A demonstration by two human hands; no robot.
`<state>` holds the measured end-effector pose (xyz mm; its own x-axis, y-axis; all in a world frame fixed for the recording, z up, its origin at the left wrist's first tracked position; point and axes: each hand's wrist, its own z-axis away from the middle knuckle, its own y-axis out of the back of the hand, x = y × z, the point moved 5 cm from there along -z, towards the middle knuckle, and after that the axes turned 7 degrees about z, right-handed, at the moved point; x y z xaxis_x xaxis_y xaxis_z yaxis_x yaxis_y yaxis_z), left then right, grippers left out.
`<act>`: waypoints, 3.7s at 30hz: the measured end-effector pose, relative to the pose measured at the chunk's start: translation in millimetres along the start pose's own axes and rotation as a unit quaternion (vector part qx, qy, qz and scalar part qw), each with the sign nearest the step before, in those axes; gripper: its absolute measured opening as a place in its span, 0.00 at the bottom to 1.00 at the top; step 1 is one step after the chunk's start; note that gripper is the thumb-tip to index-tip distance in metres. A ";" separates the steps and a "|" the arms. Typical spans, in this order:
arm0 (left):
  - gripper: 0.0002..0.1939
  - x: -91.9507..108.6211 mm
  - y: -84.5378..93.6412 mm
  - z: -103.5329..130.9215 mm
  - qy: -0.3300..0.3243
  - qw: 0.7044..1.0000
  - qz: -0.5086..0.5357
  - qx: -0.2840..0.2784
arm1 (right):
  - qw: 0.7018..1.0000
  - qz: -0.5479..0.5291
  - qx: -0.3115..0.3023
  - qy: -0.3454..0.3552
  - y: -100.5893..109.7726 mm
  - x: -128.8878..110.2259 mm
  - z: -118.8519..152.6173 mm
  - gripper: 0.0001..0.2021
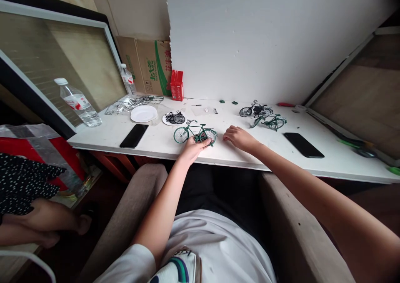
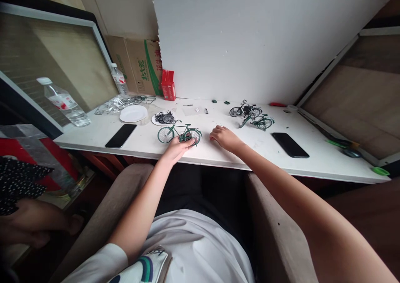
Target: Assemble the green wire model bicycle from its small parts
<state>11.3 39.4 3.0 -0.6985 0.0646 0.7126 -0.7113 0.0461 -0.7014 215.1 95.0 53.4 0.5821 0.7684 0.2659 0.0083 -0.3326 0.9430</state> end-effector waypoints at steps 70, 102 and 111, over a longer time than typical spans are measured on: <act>0.24 -1.1 -1.9 0.1 -0.095 0.989 -0.105 -0.032 | 0.947 -0.199 0.243 -0.067 31.4 -74.3 -0.7 0.05; 0.25 -2.5 -0.6 -1.7 -0.112 0.986 -0.119 -0.036 | 0.964 -0.151 0.213 -0.057 45.9 -76.1 -3.5 0.07; 0.25 -1.2 -1.6 -1.4 -0.126 0.984 -0.126 -0.008 | 0.969 -0.131 0.202 -0.052 50.6 -76.3 -8.8 0.05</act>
<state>13.3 40.6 3.2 -0.4983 -0.2000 0.8436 -0.8648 0.0450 -0.5001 164.0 24.4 82.7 0.5956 0.8031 -0.0143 0.4725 -0.3360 0.8148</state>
